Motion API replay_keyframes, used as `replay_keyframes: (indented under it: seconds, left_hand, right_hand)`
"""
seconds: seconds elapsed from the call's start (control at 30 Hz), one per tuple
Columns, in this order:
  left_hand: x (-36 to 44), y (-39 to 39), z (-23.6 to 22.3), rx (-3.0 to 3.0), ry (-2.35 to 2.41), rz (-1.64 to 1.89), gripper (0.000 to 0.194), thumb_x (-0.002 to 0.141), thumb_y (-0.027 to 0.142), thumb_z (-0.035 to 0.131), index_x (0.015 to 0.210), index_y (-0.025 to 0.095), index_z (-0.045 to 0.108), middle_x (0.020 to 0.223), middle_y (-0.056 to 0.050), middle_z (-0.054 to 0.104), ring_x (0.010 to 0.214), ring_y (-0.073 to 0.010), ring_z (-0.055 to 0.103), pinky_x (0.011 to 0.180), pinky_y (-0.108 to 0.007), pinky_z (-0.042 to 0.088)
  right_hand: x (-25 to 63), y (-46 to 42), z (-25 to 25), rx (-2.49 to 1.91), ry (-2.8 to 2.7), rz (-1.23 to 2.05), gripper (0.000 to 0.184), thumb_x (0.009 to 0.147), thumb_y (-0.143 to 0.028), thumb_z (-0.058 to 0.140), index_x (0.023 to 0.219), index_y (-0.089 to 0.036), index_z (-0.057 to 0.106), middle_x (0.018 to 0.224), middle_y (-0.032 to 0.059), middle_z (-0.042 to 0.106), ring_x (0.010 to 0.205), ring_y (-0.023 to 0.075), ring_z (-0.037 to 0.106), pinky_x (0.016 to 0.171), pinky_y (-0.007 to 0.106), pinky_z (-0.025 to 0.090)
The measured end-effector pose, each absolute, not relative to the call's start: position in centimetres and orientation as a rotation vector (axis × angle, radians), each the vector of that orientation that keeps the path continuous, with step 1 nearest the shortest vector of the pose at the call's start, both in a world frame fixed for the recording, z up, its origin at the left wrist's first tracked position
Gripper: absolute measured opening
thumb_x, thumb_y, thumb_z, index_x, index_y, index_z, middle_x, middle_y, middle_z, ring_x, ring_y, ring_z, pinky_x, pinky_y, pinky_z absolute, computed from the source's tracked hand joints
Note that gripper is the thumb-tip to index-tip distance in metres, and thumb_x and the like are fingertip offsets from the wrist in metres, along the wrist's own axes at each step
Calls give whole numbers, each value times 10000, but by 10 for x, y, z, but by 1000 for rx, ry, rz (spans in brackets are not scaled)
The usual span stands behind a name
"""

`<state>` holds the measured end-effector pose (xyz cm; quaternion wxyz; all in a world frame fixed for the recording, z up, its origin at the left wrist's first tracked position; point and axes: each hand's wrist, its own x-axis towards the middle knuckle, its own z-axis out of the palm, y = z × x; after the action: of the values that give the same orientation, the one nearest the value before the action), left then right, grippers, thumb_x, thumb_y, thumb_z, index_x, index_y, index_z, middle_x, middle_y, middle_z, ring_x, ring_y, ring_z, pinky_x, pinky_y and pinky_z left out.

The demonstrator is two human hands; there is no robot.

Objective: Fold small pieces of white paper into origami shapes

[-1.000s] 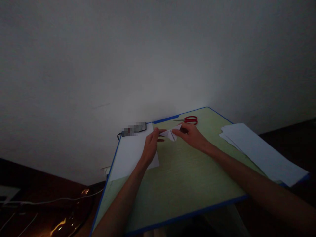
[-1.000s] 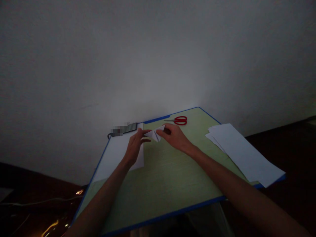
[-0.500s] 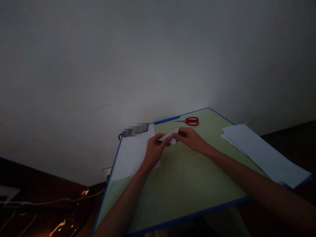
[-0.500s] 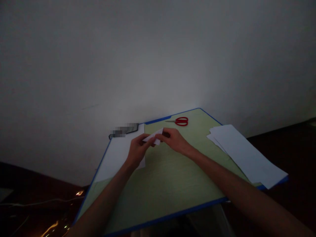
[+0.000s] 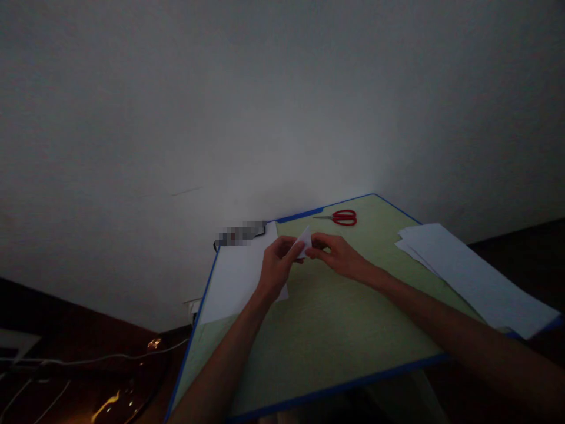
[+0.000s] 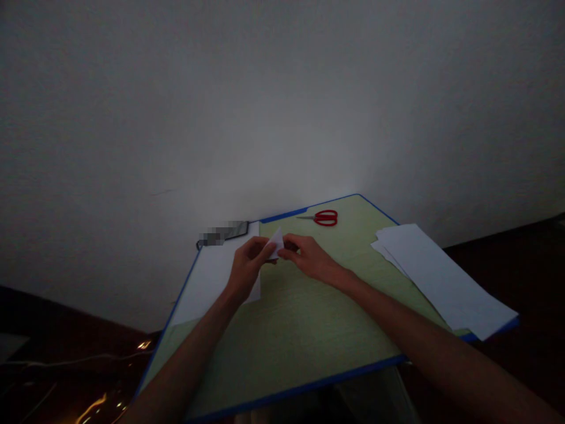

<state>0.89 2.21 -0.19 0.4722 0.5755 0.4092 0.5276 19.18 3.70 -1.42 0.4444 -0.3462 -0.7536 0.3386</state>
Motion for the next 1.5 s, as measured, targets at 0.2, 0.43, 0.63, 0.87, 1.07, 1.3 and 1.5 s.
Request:
replay_keyframes:
  seconds: [0.2,0.43,0.63,0.87,1.07,1.3,1.5]
  left_hand:
    - [6,26,-10,1395,1042,1411,343,719,446,844,737,156,661,671,-18,684,625,-131,616,640,-260,488]
    - [12,24,-14,1304,1029,1481,363,732,463,838,795,151,665,676,-22,690,629,-135,640,648,-263,505]
    - [16,19,-2,1263,1038,1369,400,720,463,847,898,135,703,804,-75,747,683,-168,691,717,-327,573]
    - [21,12,1,1289,1021,1311,357,744,439,816,884,124,724,735,-74,721,595,-148,622,611,-301,515]
    - [21,15,-6,1270,907,1323,259,782,360,790,873,129,717,700,-48,693,624,-134,595,634,-282,475]
    - [21,18,-10,1173,890,1374,143,750,263,762,758,141,687,651,-20,648,611,-117,555,619,-264,434]
    - [18,18,-11,1245,891,1276,188,774,302,766,804,131,695,627,-15,627,591,-112,543,594,-252,419]
  right_hand:
    - [186,37,-17,-881,-1732,882,289,861,-481,708,868,-192,707,831,50,763,765,191,702,725,324,536]
    - [185,32,-11,-856,-1675,926,290,844,-465,731,889,-178,727,828,59,766,756,185,704,714,318,541]
    - [187,38,-14,-810,-1512,984,322,791,-488,771,865,-182,698,822,51,744,753,182,689,732,329,551]
    - [188,46,-18,-767,-1396,1093,381,730,-525,811,836,-191,663,760,27,716,702,169,675,684,321,561]
    - [188,44,-16,-778,-1365,1177,388,687,-504,848,814,-182,672,753,15,698,688,151,651,691,316,555]
    - [186,38,-10,-794,-1372,1260,389,678,-498,846,833,-177,689,799,24,710,721,156,643,725,329,531]
    - [190,41,-11,-837,-1368,1124,331,780,-497,768,765,-179,676,710,-4,654,685,140,591,684,296,476]
